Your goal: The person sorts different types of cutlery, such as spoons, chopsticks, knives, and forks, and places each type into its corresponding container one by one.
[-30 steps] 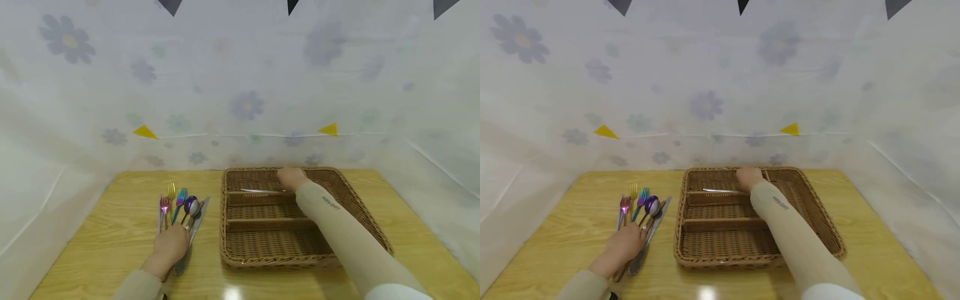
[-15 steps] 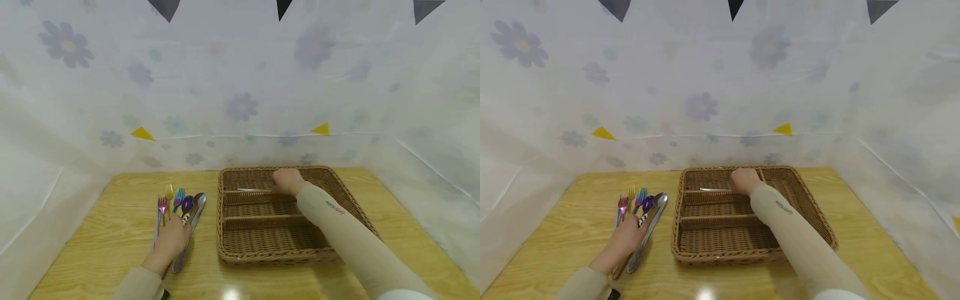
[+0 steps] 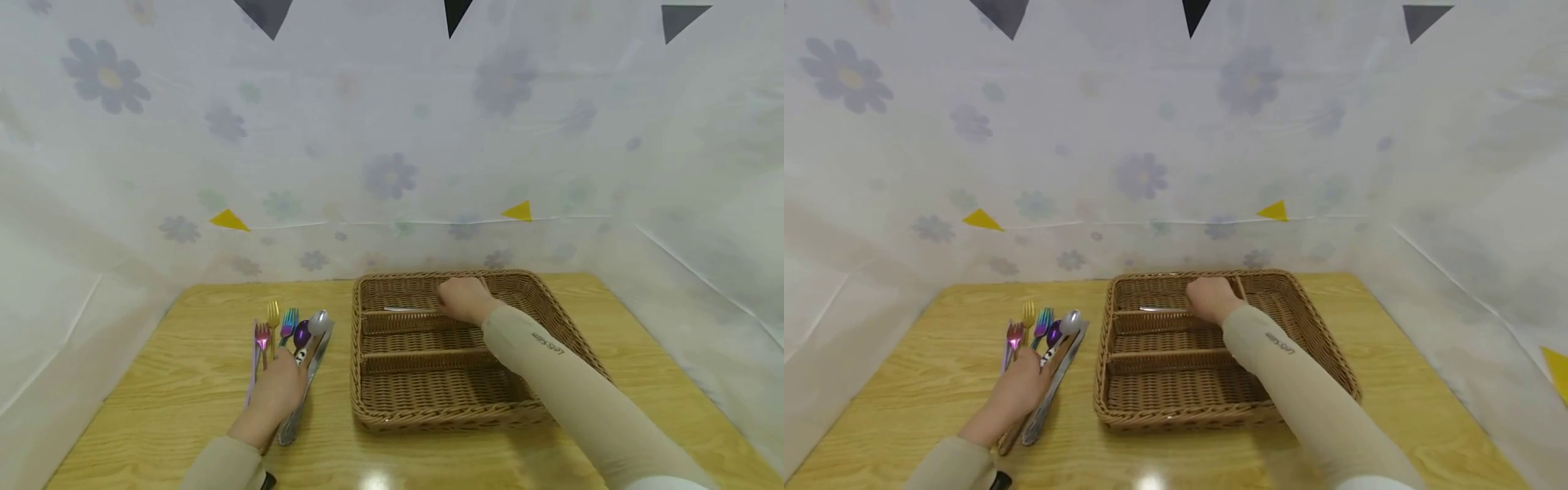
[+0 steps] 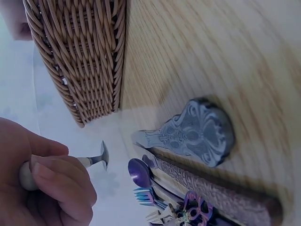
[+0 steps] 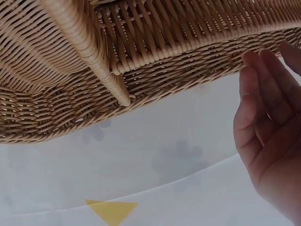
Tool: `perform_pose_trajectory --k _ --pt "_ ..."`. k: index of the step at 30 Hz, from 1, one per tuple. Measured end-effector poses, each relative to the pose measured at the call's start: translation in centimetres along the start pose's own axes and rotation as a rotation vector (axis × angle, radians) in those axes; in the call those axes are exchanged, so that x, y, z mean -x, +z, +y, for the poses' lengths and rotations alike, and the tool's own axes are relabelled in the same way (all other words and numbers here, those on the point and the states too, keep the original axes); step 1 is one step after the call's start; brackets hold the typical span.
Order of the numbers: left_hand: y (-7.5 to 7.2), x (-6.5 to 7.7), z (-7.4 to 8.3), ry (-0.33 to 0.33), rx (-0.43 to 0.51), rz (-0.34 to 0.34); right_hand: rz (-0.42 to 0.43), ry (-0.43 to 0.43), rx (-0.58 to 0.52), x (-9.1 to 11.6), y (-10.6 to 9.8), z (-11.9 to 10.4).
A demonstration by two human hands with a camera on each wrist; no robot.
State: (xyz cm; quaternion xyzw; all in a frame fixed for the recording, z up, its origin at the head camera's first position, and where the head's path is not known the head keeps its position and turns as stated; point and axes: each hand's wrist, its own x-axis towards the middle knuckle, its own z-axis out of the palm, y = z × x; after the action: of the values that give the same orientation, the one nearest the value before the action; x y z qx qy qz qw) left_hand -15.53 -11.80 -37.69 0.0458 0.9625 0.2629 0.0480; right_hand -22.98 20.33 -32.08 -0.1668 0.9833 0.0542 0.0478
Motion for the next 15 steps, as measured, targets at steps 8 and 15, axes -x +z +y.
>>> perform_pose_trajectory --k 8,15 --pt "-0.3 0.3 0.3 0.002 0.001 -0.035 0.04 -0.059 0.005 0.2 -0.1 -0.6" --pt "-0.3 0.3 0.7 0.029 -0.036 0.006 0.049 -0.082 0.0 0.3 -0.3 -1.3"
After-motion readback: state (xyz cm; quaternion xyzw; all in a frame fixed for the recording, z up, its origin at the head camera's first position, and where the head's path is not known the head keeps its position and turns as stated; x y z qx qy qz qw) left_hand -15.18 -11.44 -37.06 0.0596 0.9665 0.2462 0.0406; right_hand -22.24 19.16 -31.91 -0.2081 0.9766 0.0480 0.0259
